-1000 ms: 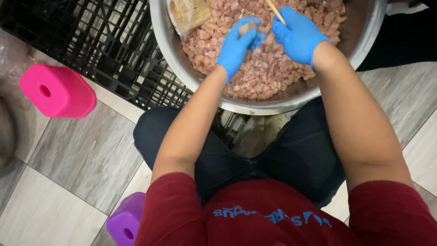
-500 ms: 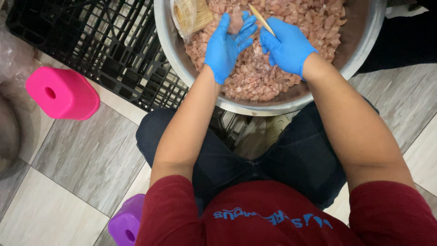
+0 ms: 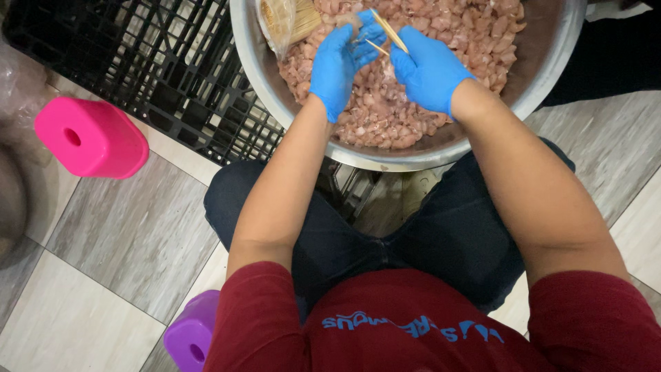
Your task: The person threads small pieces of raw meat onto wooden skewers from a large metal bowl. They repeatedly pick up meat pieces and push them onto skewers held in the other hand, continuing the process throughout the clip.
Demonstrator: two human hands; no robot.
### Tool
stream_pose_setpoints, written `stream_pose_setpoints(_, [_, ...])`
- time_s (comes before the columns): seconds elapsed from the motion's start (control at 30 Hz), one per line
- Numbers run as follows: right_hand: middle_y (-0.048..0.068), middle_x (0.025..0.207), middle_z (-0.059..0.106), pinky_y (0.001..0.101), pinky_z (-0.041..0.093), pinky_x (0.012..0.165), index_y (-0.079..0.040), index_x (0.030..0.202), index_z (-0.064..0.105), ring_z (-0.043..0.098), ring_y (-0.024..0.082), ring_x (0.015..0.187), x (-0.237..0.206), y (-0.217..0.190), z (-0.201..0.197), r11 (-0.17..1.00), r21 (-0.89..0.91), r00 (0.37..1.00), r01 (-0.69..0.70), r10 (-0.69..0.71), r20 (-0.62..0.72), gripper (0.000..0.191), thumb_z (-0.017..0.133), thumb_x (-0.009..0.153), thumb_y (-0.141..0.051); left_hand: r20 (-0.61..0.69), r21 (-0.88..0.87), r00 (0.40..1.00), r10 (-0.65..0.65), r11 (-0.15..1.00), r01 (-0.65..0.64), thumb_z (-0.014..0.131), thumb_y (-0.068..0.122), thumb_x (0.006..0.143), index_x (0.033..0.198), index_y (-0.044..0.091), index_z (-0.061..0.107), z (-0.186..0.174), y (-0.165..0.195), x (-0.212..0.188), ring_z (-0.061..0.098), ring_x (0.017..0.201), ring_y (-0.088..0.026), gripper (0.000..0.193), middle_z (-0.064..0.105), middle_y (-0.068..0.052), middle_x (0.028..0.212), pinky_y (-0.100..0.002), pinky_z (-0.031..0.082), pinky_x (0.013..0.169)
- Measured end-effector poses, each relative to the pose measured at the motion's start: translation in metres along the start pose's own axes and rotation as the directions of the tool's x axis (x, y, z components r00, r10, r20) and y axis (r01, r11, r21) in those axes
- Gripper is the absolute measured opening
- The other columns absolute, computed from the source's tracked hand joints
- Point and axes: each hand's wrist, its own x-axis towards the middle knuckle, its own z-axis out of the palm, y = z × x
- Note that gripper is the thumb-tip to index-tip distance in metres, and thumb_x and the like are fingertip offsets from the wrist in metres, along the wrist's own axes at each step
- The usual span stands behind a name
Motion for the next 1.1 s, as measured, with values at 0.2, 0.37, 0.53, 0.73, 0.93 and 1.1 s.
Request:
stream_pose_setpoints(0.2, [0.016,0.086,0.065,0.0424,0.049,0.068,-0.001,0.107,0.059,0.063,0.030,0.077,0.005,0.002,0.005,0.979,-0.120,0.976,0.165,-0.180,-0.125,0.017,0.061,0.105,-0.018,0.071,-0.111,0.993,0.100,0.990,-0.091,0.051,0.028,0.109,0.146,0.006,0.052,0.015,0.006,-0.008,0.066,0.125,-0.034,0.043,0.065,-0.023,0.138,-0.047,0.052,0.110])
stream_pose_setpoints(0.37, [0.015,0.087,0.069,0.0401,0.052,0.071,-0.004,0.104,0.068,0.068,0.030,0.079,0.005,-0.001,0.017,0.987,0.044,0.983,0.152,-0.146,-0.115,0.017,0.059,0.104,-0.017,0.126,-0.188,0.987,0.103,0.979,-0.078,0.047,0.038,0.112,0.139,0.004,0.054,0.019,0.013,-0.011,0.062,0.133,-0.034,0.043,0.060,-0.024,0.147,-0.045,0.050,0.113])
stream_pose_setpoints(0.53, [0.017,0.089,0.070,0.0399,0.052,0.073,-0.003,0.108,0.068,0.068,0.031,0.080,0.002,-0.006,0.025,0.986,-0.057,0.970,0.157,-0.165,-0.179,0.018,0.061,0.105,-0.019,0.058,-0.234,0.994,0.092,0.969,-0.076,0.043,0.049,0.112,0.134,0.002,0.056,0.021,0.007,-0.005,0.061,0.132,-0.036,0.053,0.060,-0.023,0.146,-0.047,0.049,0.116])
stream_pose_setpoints(0.73, [0.014,0.090,0.072,0.0374,0.053,0.073,-0.005,0.109,0.070,0.069,0.025,0.080,0.001,-0.011,0.026,0.990,-0.024,0.972,0.136,-0.139,-0.192,0.016,0.061,0.105,-0.018,0.015,-0.186,0.994,0.105,0.978,-0.100,0.046,0.044,0.113,0.139,0.000,0.054,0.020,0.001,-0.005,0.062,0.131,-0.036,0.052,0.060,-0.023,0.144,-0.049,0.049,0.115])
stream_pose_setpoints(0.93, [0.008,0.084,0.070,0.0329,0.052,0.068,-0.005,0.110,0.071,0.065,0.016,0.073,-0.001,-0.016,0.027,0.988,0.107,0.976,0.115,-0.092,-0.197,0.016,0.060,0.106,-0.017,-0.036,-0.125,0.991,0.127,0.984,-0.130,0.046,0.043,0.112,0.142,0.001,0.054,0.025,-0.008,-0.008,0.064,0.126,-0.035,0.052,0.063,-0.022,0.139,-0.048,0.052,0.110])
stream_pose_setpoints(1.1, [0.004,0.079,0.070,0.0300,0.053,0.064,-0.005,0.108,0.073,0.065,0.012,0.069,0.002,-0.014,0.031,0.986,0.129,0.974,0.107,-0.078,-0.214,0.018,0.061,0.104,-0.017,-0.089,-0.090,0.983,0.163,0.981,-0.171,0.048,0.038,0.114,0.134,-0.001,0.056,0.023,-0.014,-0.010,0.066,0.117,-0.033,0.044,0.068,-0.022,0.132,-0.044,0.053,0.094])
